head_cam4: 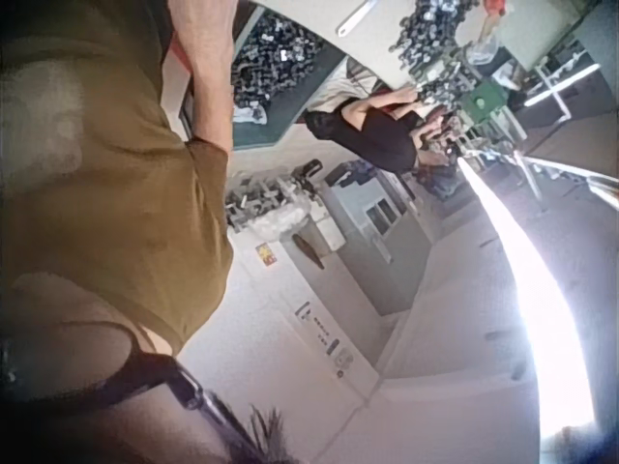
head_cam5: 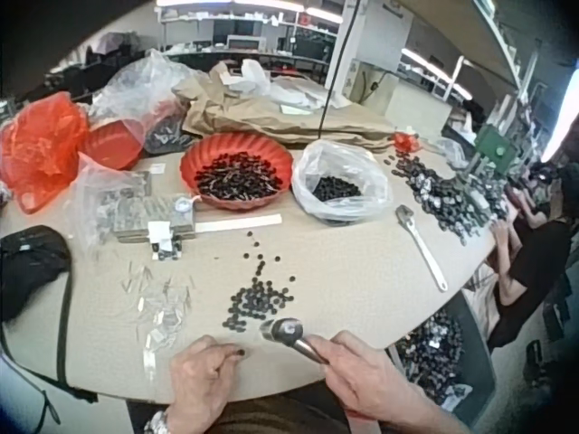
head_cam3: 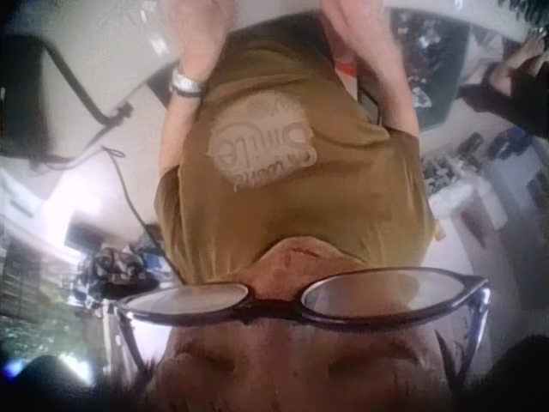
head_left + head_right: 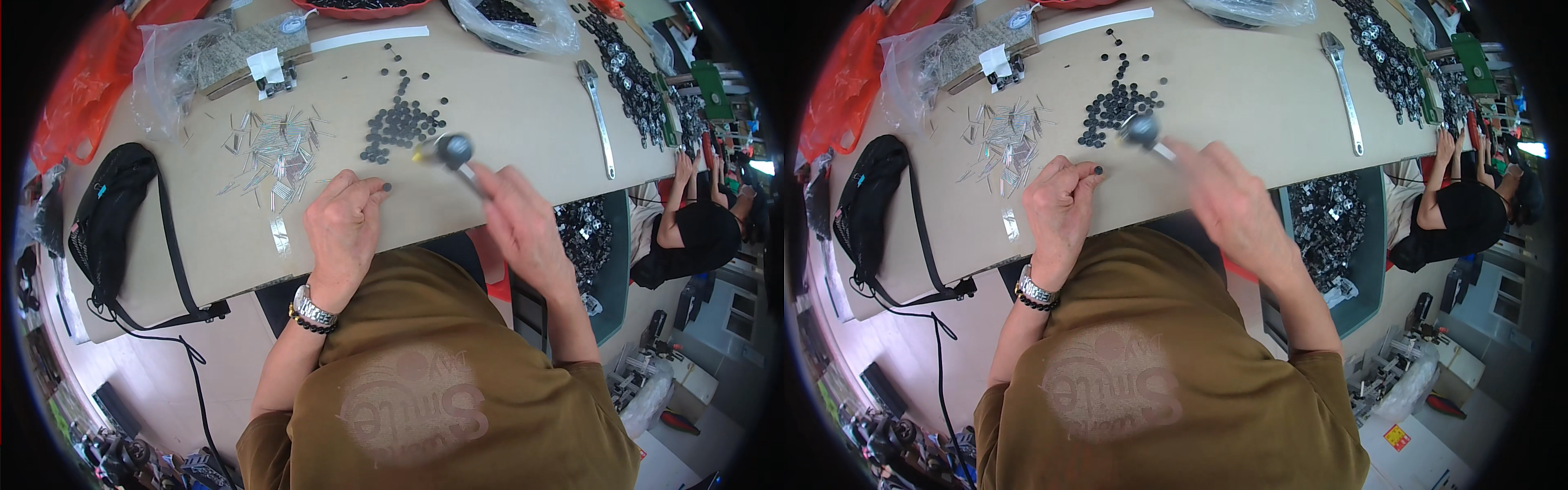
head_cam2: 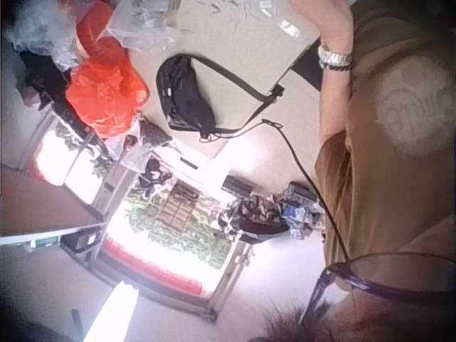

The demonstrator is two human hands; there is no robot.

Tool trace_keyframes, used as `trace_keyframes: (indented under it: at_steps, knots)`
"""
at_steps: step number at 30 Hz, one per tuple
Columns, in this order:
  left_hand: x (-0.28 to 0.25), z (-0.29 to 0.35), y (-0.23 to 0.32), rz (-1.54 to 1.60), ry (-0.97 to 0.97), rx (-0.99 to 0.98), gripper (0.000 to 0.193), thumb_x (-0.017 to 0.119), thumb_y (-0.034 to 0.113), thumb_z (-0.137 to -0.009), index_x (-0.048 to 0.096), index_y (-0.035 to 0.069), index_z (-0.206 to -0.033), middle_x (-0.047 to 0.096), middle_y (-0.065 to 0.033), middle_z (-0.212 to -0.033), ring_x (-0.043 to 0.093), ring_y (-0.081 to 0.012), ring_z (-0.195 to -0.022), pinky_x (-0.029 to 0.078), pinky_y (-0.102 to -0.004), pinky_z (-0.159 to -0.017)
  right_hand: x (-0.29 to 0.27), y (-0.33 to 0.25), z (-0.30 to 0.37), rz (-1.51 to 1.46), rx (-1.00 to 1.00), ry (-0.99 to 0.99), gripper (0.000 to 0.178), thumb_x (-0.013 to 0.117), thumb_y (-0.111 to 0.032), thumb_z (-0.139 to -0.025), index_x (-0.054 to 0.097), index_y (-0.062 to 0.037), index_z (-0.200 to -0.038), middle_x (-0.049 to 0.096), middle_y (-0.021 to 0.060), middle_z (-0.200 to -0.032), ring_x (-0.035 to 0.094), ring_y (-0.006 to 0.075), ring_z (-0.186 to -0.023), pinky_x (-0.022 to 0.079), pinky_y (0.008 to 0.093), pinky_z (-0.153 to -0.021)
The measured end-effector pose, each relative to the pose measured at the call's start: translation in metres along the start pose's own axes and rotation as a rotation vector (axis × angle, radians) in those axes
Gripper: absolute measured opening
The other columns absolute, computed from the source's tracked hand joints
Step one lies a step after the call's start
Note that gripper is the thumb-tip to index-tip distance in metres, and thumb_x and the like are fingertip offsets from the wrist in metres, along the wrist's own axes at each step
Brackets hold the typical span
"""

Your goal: The person assembles components by fitting black rubber pieces onto metal pins by hand and tapping them together with a small mallet.

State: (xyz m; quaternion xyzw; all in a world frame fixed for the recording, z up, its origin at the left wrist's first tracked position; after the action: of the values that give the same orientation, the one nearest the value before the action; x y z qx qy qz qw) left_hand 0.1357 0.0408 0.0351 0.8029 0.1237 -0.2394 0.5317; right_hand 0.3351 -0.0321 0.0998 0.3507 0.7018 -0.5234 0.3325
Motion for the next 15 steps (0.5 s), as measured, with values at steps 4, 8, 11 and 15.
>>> trace_keyframes:
  at_steps: [4,8,11,15]
  knots:
    - [0.001,-0.001,0.000,-0.059,-0.024,-0.006,0.011,0.075,-0.003,-0.080,0.076,0.002,-0.089,0.059,-0.0095,-0.075,0.061,-0.0268,-0.062,0.048,-0.0365,-0.058,0.019,-0.021,0.002,-0.122,0.012,-0.176,0.054,0.061,0.001,-0.092,0.054,-0.0080,-0.145,0.053,0.0165,-0.101,0.064,0.0377,-0.076,0.055,0.0460,-0.064]
    - [0.000,-0.001,0.002,-0.065,-0.019,-0.004,0.011,0.075,-0.002,-0.079,0.077,0.003,-0.088,0.059,-0.0094,-0.074,0.061,-0.0276,-0.062,0.047,-0.0377,-0.057,0.024,-0.024,-0.001,-0.045,0.018,-0.237,0.053,0.061,0.000,-0.093,0.053,-0.0074,-0.144,0.054,0.0160,-0.101,0.064,0.0384,-0.073,0.056,0.0466,-0.062]
    - [0.002,0.000,0.001,-0.072,-0.025,0.005,0.011,0.075,-0.002,-0.079,0.077,0.003,-0.088,0.058,-0.0093,-0.074,0.061,-0.0279,-0.063,0.047,-0.0381,-0.057,0.026,-0.026,-0.003,-0.009,0.015,-0.269,0.052,0.061,-0.001,-0.093,0.053,-0.0064,-0.144,0.054,0.0161,-0.101,0.065,0.0385,-0.073,0.056,0.0467,-0.062]
    - [0.000,0.000,0.001,-0.035,0.016,0.021,0.007,0.077,-0.002,-0.078,0.072,-0.004,-0.082,0.055,-0.0113,-0.068,0.052,-0.0240,-0.056,0.041,-0.0370,-0.054,0.015,-0.033,-0.008,-0.030,0.024,-0.260,0.051,0.060,-0.002,-0.094,0.052,-0.0051,-0.144,0.054,0.0166,-0.101,0.065,0.0383,-0.072,0.056,0.0465,-0.061]
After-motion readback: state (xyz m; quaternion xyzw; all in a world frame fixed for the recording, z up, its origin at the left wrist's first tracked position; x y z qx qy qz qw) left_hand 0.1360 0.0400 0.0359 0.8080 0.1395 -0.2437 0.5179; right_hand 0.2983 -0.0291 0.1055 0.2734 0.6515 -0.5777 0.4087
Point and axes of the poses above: each hand's wrist, its own z-axis away from the middle knuckle, its own x-axis out of the palm, y = z × x, the point moved 7 cm from there along -z, towards the middle knuckle
